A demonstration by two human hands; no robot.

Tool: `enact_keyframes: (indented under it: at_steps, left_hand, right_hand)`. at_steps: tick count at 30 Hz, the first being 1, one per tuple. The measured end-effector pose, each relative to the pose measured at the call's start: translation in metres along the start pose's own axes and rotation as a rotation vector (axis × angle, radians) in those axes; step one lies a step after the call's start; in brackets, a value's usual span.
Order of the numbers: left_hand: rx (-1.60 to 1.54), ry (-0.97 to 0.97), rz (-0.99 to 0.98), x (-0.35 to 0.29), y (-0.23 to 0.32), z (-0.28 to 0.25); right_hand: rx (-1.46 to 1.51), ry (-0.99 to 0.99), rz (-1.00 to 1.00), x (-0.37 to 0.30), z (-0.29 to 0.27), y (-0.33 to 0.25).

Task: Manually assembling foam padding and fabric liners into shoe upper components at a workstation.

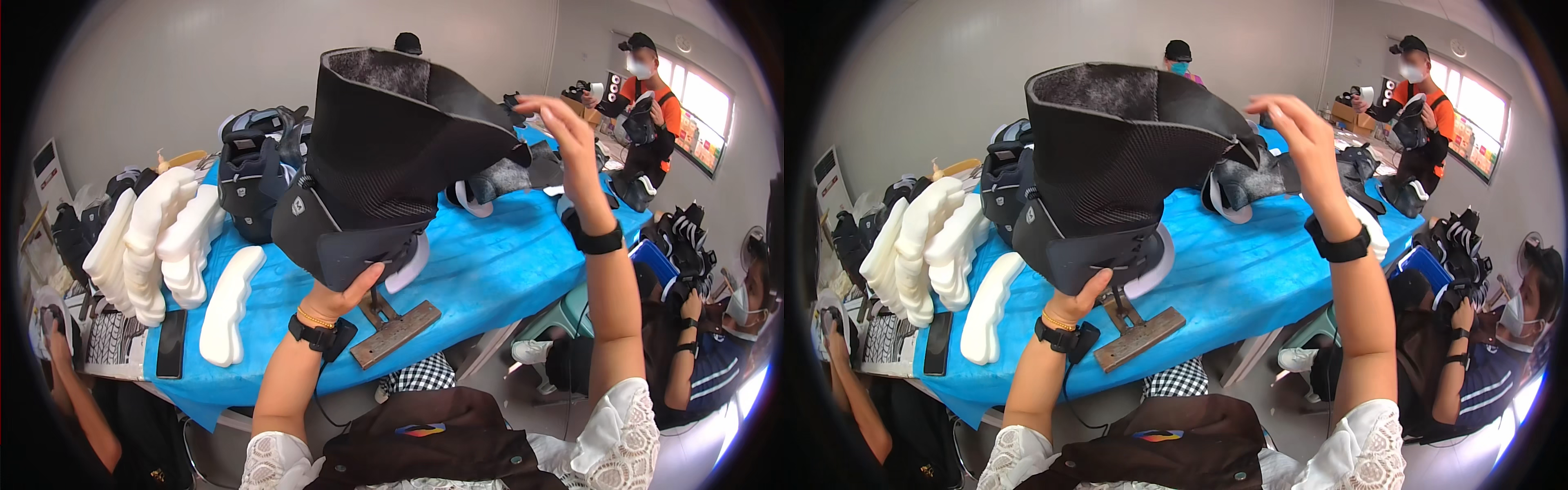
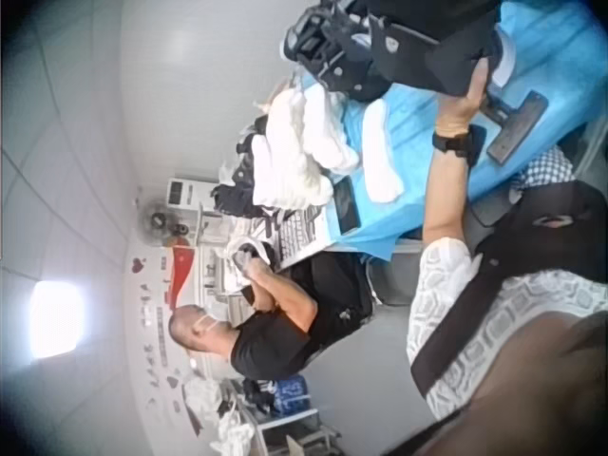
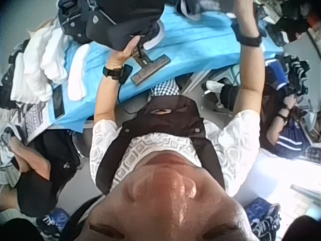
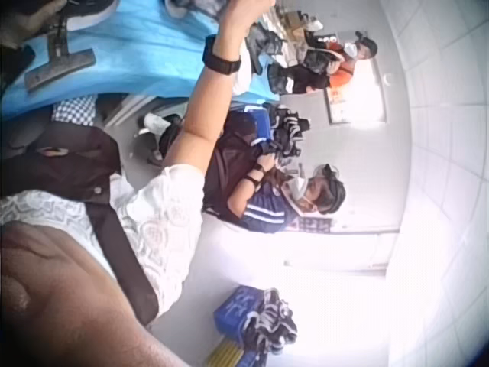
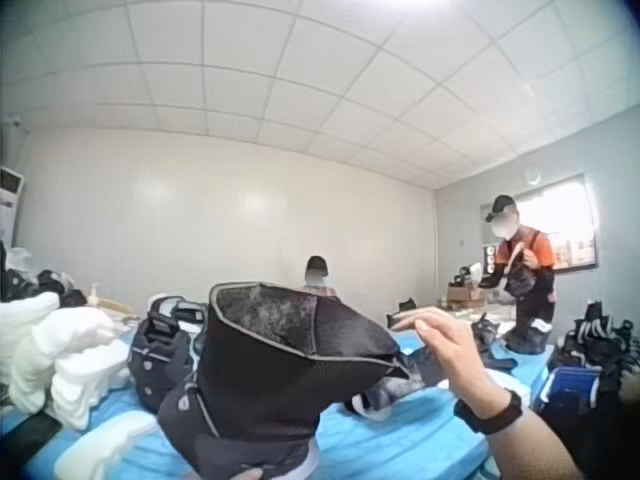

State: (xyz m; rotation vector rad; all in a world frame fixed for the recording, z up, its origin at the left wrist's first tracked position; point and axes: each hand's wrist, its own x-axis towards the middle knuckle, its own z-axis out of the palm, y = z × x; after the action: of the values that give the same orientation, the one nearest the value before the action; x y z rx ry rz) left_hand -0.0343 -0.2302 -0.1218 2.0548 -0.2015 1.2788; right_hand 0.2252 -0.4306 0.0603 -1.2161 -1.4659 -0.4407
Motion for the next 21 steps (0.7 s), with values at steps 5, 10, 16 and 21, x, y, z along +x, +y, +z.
enact_keyframes:
  at_steps: [5, 10, 16, 21]
  left_hand:
    - [0.242, 0.008, 0.124, 0.007, 0.003, 0.0]
    - [0.232, -0.086, 0.003, 0.01, 0.008, -0.002]
    - [0.15, -0.129, -0.025, 0.007, -0.002, 0.0]
    - [0.096, -0.054, -0.015, 0.003, 0.0, 0.005]
  right_hand:
    - [0.117, -0.49, 0.247, 0.039, 0.028, -0.092]
    - [-0.191, -0.677, 0.155, 0.039, 0.07, -0.118]
    - [0.254, -0.966, 0.55, 0.07, 0.061, -0.096]
    - [0.413, -0.755, 0.834, 0.034, 0.079, -0.091]
